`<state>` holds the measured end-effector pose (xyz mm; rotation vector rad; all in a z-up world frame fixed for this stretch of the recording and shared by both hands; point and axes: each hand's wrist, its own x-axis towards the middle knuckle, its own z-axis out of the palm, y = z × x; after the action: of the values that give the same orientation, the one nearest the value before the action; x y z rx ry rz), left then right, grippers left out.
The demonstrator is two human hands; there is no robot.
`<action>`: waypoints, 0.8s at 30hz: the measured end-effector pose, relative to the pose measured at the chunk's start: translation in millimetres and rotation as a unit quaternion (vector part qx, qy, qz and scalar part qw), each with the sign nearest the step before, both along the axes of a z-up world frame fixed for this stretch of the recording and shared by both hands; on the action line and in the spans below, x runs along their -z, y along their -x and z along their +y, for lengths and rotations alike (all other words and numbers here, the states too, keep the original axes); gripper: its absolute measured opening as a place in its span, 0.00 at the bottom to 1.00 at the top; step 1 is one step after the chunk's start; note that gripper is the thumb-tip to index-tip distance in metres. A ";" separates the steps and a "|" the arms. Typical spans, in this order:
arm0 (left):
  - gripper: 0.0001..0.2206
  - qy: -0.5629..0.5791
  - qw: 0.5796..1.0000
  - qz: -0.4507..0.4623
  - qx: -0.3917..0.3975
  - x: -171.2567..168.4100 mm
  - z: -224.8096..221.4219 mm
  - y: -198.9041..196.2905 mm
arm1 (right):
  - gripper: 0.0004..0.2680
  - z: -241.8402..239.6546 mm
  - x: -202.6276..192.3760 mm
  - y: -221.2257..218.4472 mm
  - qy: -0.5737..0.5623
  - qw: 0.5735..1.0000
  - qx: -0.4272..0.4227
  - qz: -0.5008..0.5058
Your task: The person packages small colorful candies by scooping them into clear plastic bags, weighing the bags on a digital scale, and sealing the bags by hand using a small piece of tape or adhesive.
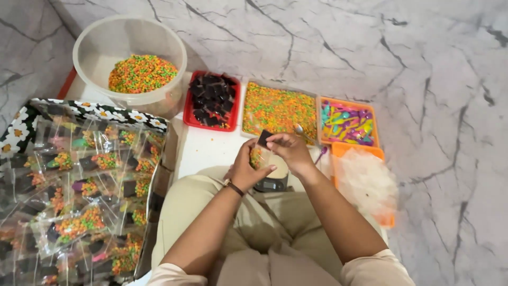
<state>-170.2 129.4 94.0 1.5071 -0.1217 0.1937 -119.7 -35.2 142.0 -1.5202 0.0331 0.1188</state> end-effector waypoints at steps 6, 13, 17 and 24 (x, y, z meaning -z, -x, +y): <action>0.45 -0.139 0.989 -0.044 0.008 -49.7 1.2 47.1 | 0.08 -7.3 -76.6 77.5 0.125 0.989 -0.059 -0.051; 0.44 -0.184 0.980 -0.076 -0.010 -93.0 2.1 88.5 | 0.07 -17.1 -119.5 135.4 0.187 0.975 -0.031 -0.118; 0.45 -0.216 0.973 -0.074 0.012 -110.0 -0.9 108.7 | 0.11 -25.4 -132.0 161.6 0.092 0.990 -0.078 -0.077; 0.44 -0.223 0.971 -0.060 0.066 -128.6 -8.1 129.4 | 0.10 -41.8 -145.2 187.9 0.159 0.965 -0.039 -0.206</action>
<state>-299.5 121.3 222.6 1.9272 -0.3818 0.1568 -307.6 -77.0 287.2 -1.8426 -0.3551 -0.1491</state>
